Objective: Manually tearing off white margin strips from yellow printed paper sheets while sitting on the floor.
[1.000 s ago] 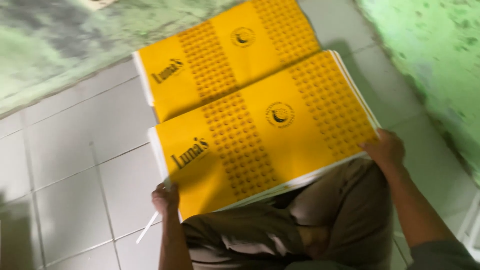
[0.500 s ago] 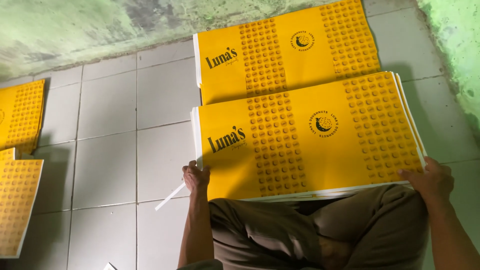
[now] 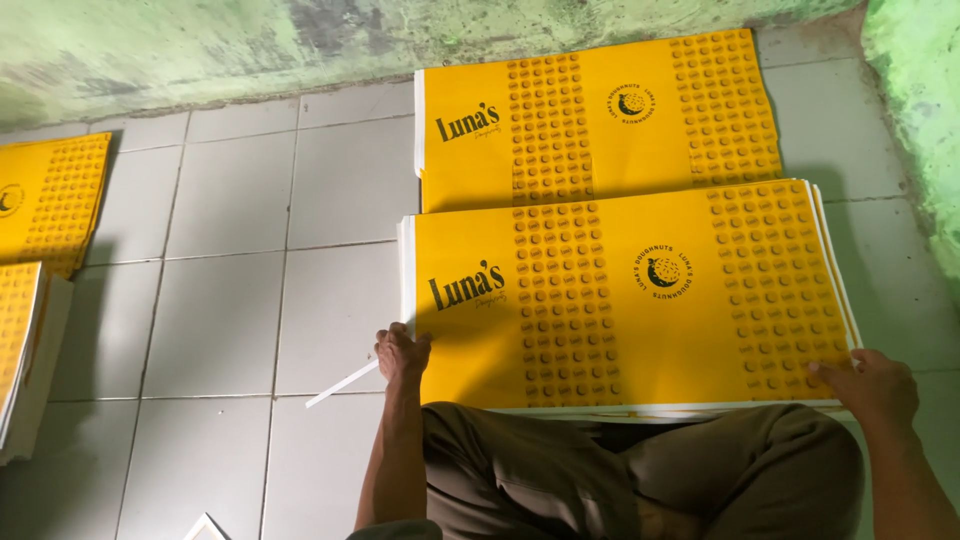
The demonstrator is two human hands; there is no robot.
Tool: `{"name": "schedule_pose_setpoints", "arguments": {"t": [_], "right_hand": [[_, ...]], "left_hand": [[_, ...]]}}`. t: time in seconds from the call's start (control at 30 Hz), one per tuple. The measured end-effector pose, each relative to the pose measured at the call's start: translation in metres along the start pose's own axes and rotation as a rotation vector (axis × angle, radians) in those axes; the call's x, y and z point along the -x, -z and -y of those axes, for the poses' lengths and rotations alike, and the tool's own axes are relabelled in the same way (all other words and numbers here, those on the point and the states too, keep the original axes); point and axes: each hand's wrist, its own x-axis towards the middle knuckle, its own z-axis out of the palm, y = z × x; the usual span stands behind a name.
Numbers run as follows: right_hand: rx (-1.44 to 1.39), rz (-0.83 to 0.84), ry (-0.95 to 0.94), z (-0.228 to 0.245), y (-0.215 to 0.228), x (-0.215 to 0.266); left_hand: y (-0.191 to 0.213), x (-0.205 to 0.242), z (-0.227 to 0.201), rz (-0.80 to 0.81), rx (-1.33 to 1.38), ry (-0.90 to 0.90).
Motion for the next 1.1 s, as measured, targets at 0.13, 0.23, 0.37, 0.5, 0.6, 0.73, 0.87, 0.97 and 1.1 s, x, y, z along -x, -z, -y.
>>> {"name": "schedule_pose_setpoints", "arguments": {"t": [0.13, 0.23, 0.37, 0.5, 0.6, 0.73, 0.87, 0.97, 1.1], "right_hand": [[0.033, 0.053, -0.098, 0.003, -0.007, -0.005], [0.041, 0.069, -0.132, 0.014, -0.001, -0.002], [-0.024, 0.133, -0.132, 0.021, 0.007, 0.000], [-0.096, 0.159, -0.148, 0.045, 0.016, 0.004], [-0.037, 0.263, -0.114, 0.079, 0.033, 0.016], [0.162, 0.267, 0.180, 0.117, 0.002, 0.000], [0.222, 0.247, 0.374, 0.224, -0.030, -0.008], [0.038, 0.286, 0.638, 0.322, -0.024, 0.020], [0.128, 0.278, 0.860, 0.416, -0.070, 0.006]], "left_hand": [[-0.008, -0.008, 0.006, -0.007, 0.025, 0.015], [0.001, -0.003, -0.002, 0.010, 0.053, 0.057], [0.002, -0.004, 0.001, 0.018, 0.082, 0.073], [0.006, -0.001, -0.005, 0.024, 0.105, 0.092], [0.004, -0.004, -0.002, 0.002, 0.108, 0.091], [0.000, -0.004, -0.007, 0.004, 0.069, 0.053], [-0.006, -0.005, -0.008, -0.055, 0.077, -0.026], [-0.005, 0.004, -0.013, -0.086, 0.035, -0.040], [0.004, 0.011, -0.020, -0.034, 0.001, -0.038]]}}
